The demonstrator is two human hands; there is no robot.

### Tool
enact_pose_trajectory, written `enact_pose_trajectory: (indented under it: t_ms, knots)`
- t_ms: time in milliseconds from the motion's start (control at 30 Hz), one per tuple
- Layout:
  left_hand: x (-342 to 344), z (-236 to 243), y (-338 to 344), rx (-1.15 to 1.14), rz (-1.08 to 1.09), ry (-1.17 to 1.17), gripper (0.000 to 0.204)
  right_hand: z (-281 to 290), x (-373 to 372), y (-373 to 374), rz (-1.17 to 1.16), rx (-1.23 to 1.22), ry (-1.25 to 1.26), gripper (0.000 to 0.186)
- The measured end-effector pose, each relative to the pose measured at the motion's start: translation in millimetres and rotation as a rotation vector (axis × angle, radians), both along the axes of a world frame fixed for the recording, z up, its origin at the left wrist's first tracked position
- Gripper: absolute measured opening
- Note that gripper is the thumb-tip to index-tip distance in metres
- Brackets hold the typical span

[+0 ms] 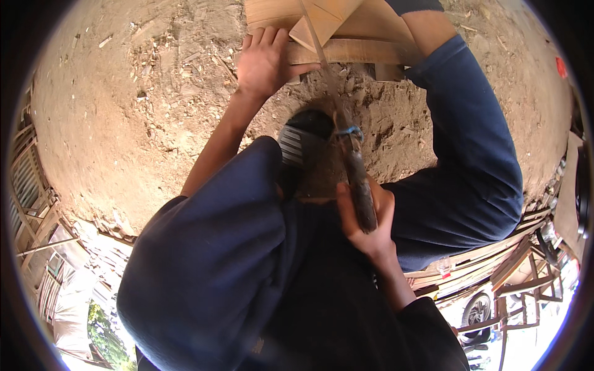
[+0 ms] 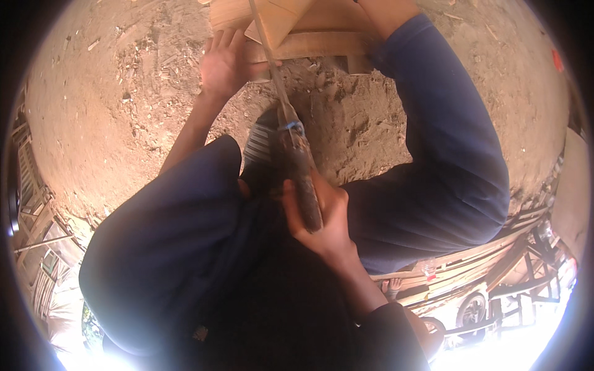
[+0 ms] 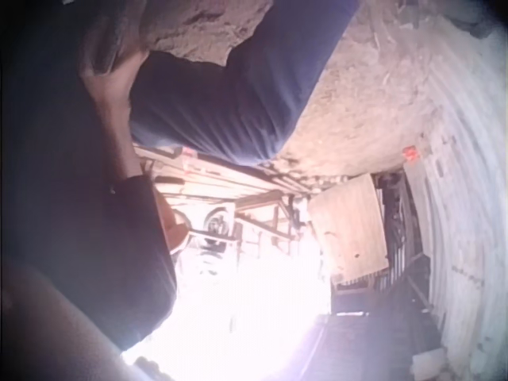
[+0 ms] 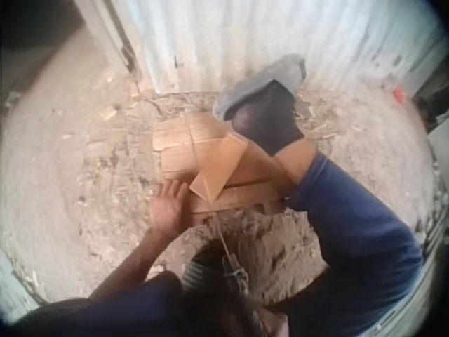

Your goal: The person uses a hand saw to cut a piece of wood placed on the ground. They hold the wood steady with their left hand and saw with their right hand, producing sawdust as the cut progresses.

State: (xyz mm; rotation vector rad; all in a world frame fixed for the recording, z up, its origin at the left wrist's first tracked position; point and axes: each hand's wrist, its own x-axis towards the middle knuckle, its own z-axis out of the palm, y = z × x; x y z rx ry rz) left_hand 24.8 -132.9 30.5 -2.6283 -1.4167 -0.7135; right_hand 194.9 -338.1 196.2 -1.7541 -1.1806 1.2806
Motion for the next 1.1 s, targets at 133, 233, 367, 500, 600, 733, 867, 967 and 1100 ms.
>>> enact_pose_trajectory:
  t_ms: [133,233,367,500,600,733,867,967,1100]
  knots:
    - [0.4,-0.3,-0.3,-0.036,0.029,0.0,0.082,-9.5,19.3,-4.8,0.076,0.031,-0.08,0.008]
    - [3.5,3.3,-2.4,-0.052,0.046,-0.037,0.083,-20.7,17.1,17.6,0.039,0.05,0.039,0.009]
    - [8.1,10.4,-1.8,-0.055,0.065,-0.125,0.085,-18.0,20.0,20.7,-0.029,-0.017,0.052,0.012]
    - [20.5,-2.7,0.2,0.057,0.112,-0.204,0.086,-11.9,24.3,-2.4,0.021,0.017,0.002,0.01]
    - [27.8,-14.4,3.2,0.014,0.227,-0.267,0.085,-24.8,12.1,17.8,0.017,0.034,-0.026,0.008]
    - [26.5,-10.3,4.8,0.05,0.188,-0.265,0.069,-20.1,9.8,17.6,-0.046,-0.015,0.033,0.01]
    - [27.4,-12.3,5.9,0.092,0.191,-0.302,0.08,-19.6,17.2,-5.7,0.003,0.063,-0.022,0.013]
    - [26.6,-21.1,6.1,0.063,0.202,-0.321,0.086,-22.9,7.3,24.3,-0.028,0.061,0.057,0.013]
    - [23.3,-20.4,4.5,0.067,0.213,-0.331,0.083,-27.2,-3.8,25.7,-0.031,0.063,0.007,0.013]
